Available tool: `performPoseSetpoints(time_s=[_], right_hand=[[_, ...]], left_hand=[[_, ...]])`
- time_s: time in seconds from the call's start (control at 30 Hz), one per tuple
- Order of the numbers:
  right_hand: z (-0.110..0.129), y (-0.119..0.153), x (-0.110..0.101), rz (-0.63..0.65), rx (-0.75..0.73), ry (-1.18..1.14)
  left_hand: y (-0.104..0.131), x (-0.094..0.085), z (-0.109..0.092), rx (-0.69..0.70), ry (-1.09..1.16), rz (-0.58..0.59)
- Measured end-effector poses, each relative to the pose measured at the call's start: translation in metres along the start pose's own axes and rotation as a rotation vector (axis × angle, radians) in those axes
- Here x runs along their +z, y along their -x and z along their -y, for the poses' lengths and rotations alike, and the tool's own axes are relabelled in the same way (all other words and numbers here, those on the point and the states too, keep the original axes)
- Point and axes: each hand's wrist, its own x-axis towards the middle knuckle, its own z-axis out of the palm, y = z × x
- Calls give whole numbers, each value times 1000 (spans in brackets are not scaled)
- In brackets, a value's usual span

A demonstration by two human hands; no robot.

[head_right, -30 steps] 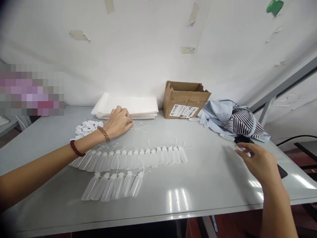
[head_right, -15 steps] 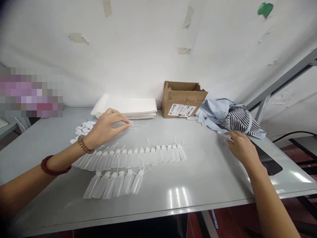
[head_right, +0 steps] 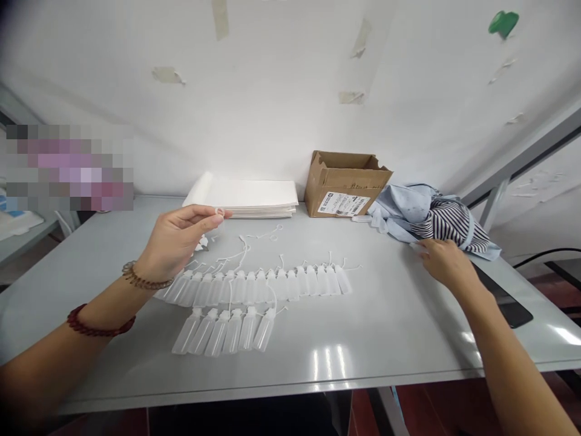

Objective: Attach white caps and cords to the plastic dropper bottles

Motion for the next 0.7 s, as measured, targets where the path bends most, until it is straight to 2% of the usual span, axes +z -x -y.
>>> performPoseSetpoints(time_s=[0.07, 0.13, 0.2, 0.3, 0.37, 0.43, 0.5, 0.57, 0.7], right_hand=[[11, 0, -14, -39, 2, -6], [34, 4, -32, -96, -30, -31], [71, 9, -53, -151, -116, -85], [140, 21, -82, -440, -389, -379], [183, 31, -93, -550, -551, -513], [216, 40, -98, -587, -652, -580], [237, 50, -96, -601, -732, -600], [248, 57, -91, -616, -777, -627], [255, 65, -78, -617, -793, -705]], left_hand=[[0, -3, 0, -48, 79, 12], [2, -5, -1, -103, 113, 36], [5, -6, -1, -149, 124, 62], [11, -5, -3, -198, 100, 123], [17, -2, -5, -204, 50, 178], [24, 3, -9, -186, -15, 250], [32, 8, -14, -154, -69, 334], [38, 13, -17, -105, -120, 382], [45, 19, -17, -57, -181, 353]])
